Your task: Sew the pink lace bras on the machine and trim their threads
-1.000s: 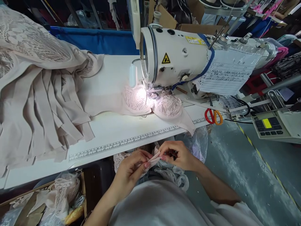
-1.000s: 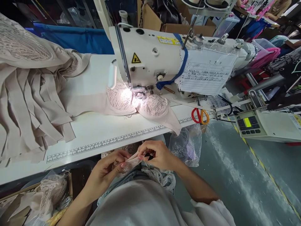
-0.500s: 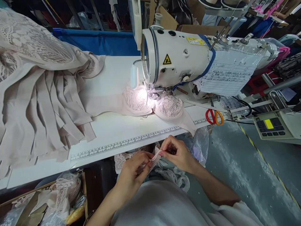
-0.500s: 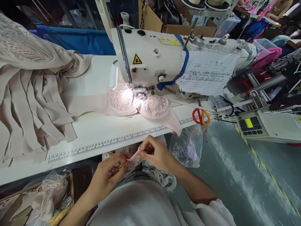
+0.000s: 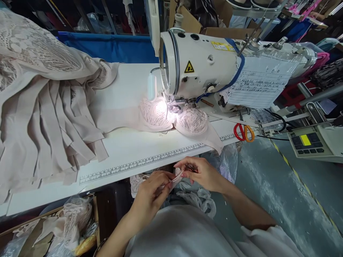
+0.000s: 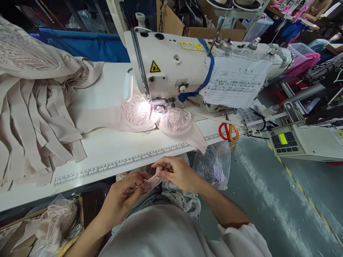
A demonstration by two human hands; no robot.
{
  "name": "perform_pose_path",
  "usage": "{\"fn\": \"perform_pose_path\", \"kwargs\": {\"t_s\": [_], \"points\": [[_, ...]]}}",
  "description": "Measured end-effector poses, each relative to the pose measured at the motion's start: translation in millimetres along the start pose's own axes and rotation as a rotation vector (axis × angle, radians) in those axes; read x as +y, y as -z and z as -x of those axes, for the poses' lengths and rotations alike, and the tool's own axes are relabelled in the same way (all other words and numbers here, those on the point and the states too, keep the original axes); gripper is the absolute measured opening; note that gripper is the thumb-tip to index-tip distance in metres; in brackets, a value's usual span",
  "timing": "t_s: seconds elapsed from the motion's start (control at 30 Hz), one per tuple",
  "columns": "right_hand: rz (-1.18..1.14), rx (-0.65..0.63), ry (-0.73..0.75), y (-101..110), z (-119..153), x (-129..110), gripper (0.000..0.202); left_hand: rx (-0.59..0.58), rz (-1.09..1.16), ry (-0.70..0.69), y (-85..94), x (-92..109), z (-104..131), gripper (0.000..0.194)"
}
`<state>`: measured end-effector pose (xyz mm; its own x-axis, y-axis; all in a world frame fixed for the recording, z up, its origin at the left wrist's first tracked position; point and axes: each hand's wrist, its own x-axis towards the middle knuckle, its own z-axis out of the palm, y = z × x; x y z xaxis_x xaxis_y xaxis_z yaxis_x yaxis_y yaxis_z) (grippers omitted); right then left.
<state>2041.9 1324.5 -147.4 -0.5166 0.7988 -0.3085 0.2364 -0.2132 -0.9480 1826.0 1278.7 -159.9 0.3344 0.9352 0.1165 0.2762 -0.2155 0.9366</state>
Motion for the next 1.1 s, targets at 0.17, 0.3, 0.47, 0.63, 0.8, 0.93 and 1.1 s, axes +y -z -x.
{"fn": "perform_pose_path", "kwargs": {"t_s": [0.17,0.3,0.47,0.63,0.8,0.93,1.1], "points": [[0.096,-0.044,0.04,2.6,-1.2,-5.5,0.023,-0.009,0.031,0.042,0.5,1.3,0.3,0.021],[-0.01,-0.037,0.072,2.9,-2.0,-6.7,0.028,-0.033,0.115,0.139,2.2,2.0,-1.6,0.023],[-0.165,-0.04,-0.005,2.3,-1.5,-7.7,0.035,-0.083,0.286,0.225,4.2,3.9,-4.3,0.027],[-0.138,0.006,0.003,-4.2,0.2,-11.9,0.028,0.004,0.193,0.212,-4.0,7.1,-6.3,0.011],[-0.026,0.018,0.027,-11.6,2.1,-13.9,0.023,0.091,0.143,0.262,-20.2,5.3,-7.2,0.017],[-0.051,0.029,0.095,-6.1,3.3,-3.7,0.035,0.157,0.241,0.341,-23.6,3.0,-7.8,0.024],[0.105,0.059,0.154,2.3,6.3,2.2,0.049,0.156,0.377,0.413,-19.2,1.8,-9.8,0.026]]}}
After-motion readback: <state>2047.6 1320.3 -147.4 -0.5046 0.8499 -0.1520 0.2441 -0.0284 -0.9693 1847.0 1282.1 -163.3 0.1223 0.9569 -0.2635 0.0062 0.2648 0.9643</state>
